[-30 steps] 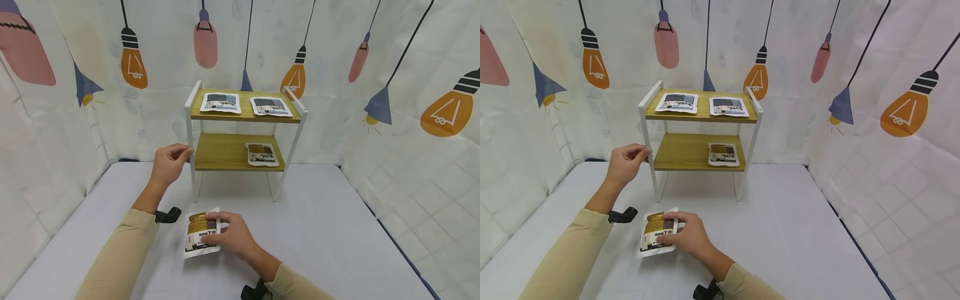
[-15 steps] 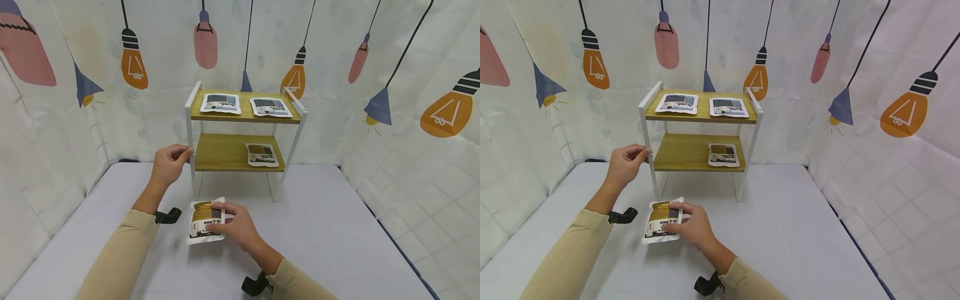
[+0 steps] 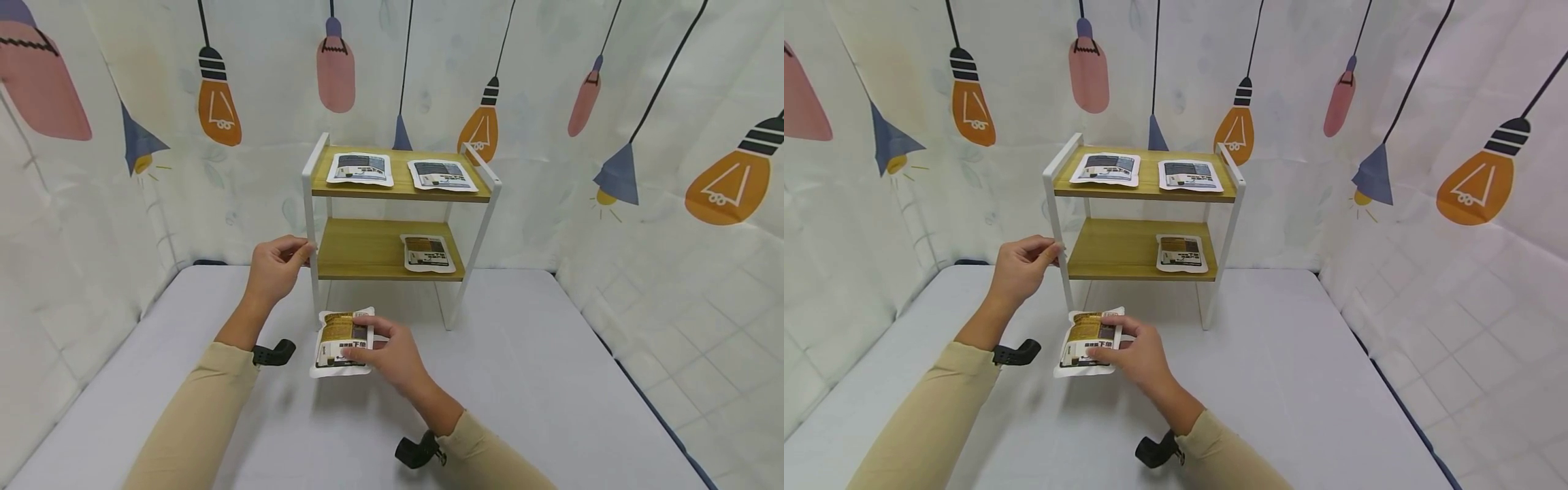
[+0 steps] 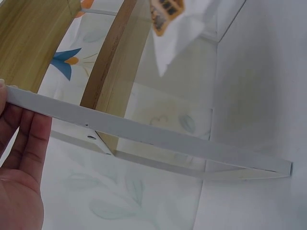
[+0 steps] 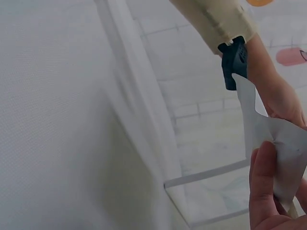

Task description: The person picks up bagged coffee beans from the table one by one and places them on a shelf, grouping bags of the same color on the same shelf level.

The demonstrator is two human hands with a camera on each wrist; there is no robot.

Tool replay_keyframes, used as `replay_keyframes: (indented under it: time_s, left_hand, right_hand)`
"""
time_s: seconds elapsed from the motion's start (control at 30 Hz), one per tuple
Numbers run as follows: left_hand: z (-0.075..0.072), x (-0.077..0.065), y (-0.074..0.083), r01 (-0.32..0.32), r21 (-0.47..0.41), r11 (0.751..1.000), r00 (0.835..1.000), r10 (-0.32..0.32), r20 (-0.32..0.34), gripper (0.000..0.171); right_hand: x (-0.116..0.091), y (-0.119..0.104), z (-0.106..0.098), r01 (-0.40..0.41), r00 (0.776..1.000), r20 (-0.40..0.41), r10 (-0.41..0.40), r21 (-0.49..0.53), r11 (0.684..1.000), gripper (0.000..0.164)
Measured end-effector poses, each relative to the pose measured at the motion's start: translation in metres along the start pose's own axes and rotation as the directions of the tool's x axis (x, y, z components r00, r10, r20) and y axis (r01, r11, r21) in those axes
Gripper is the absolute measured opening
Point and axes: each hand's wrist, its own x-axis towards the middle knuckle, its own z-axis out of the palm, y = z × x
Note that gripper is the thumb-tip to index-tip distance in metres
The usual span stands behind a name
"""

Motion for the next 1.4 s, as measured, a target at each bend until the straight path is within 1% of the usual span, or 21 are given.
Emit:
replay_keyframes:
  time_s: [0.37,0.67,0.87,1.13,1.4]
  left_hand:
    - [-0.001,0.000,0.000,-0.001,0.024,1.000,1.000,0.001,-0.002,0.028]
    - [0.000,0.000,0.000,0.003,0.007,1.000,1.000,-0.003,-0.006,0.025]
    - [0.000,0.000,0.001,0.003,0.007,1.000,1.000,-0.003,0.000,0.028]
    - [0.000,0.000,0.002,0.004,0.006,1.000,1.000,-0.004,-0.008,0.028]
    - [0.001,0.000,0.002,0.018,0.020,1.000,1.000,-0.017,-0.009,0.028]
  right_hand:
    - [0.014,-0.008,-0.007,0.031,0.999,-0.022,-0.031,0.032,0.999,0.051]
    - [0.025,-0.015,-0.011,0.047,0.998,-0.046,-0.045,0.047,0.998,0.050]
    - [0.034,-0.017,-0.013,0.079,0.994,-0.074,-0.075,0.059,0.995,0.048]
    - [0.039,-0.021,-0.014,0.103,0.993,-0.059,-0.098,0.071,0.992,0.049]
    - [0.049,-0.026,-0.018,0.109,0.989,-0.106,-0.104,0.038,0.993,0.048]
